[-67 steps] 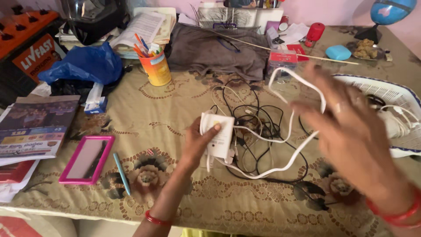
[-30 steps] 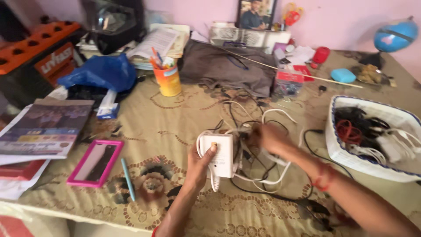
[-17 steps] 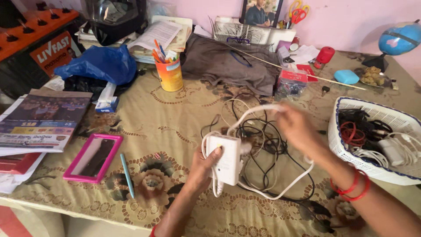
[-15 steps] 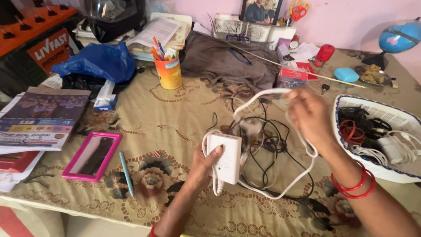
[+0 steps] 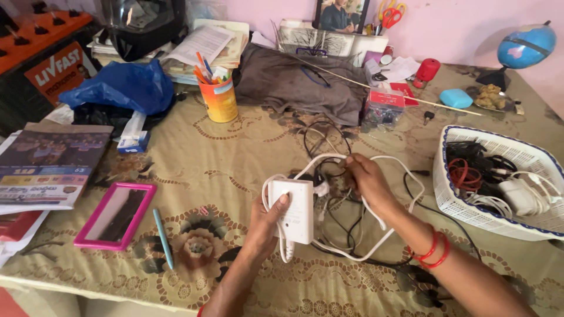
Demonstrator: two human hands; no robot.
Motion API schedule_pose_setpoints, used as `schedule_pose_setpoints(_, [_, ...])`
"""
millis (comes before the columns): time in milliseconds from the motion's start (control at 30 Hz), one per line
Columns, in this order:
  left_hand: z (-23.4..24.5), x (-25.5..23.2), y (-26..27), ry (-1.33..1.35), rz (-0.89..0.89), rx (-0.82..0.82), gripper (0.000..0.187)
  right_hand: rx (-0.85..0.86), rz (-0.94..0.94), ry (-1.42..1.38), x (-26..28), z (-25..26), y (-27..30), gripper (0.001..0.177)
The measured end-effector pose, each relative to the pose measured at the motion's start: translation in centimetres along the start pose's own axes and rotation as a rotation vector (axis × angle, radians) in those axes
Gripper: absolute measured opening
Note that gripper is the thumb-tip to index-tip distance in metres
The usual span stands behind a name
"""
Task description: The person untangles and wraps several charging cables and power adapters by hand on a table.
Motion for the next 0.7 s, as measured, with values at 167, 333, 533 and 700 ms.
schedule_pose_setpoints(167, [0.7,0.3,-0.2,-0.030,0.034,-0.060,0.056,-0.081,0.108,-0.354,2.6,1.2,0.2,0.019])
schedule_pose_setpoints(333, [0.4,0.0,-0.2,-0.035,0.019,-0.080,0.059,0.079,-0.141,-0.161,-0.8,-3.1,1.1,0.027])
schedule_pose_setpoints(533, [1.0,0.1,-0.1,-0.021,0.042,-0.140,0.059,0.007,0.284,0.627,1.6,-2.4,-0.1,0.023])
schedule_pose_setpoints(700, [1.5,0.0,-0.1,0.043,0.023,-0.129,0.058,0.054,0.790,1.366,5.7,-7.3,1.5,0.058])
Point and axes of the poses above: each hand's wrist, its own y-axis away from the middle knuckle, its own z-axis out of the back of the hand, x = y × z, the point moved 6 cm from there along -y, towards the middle knuckle, and after that the axes turned 5 degrees about y, right-handed, at the moved point
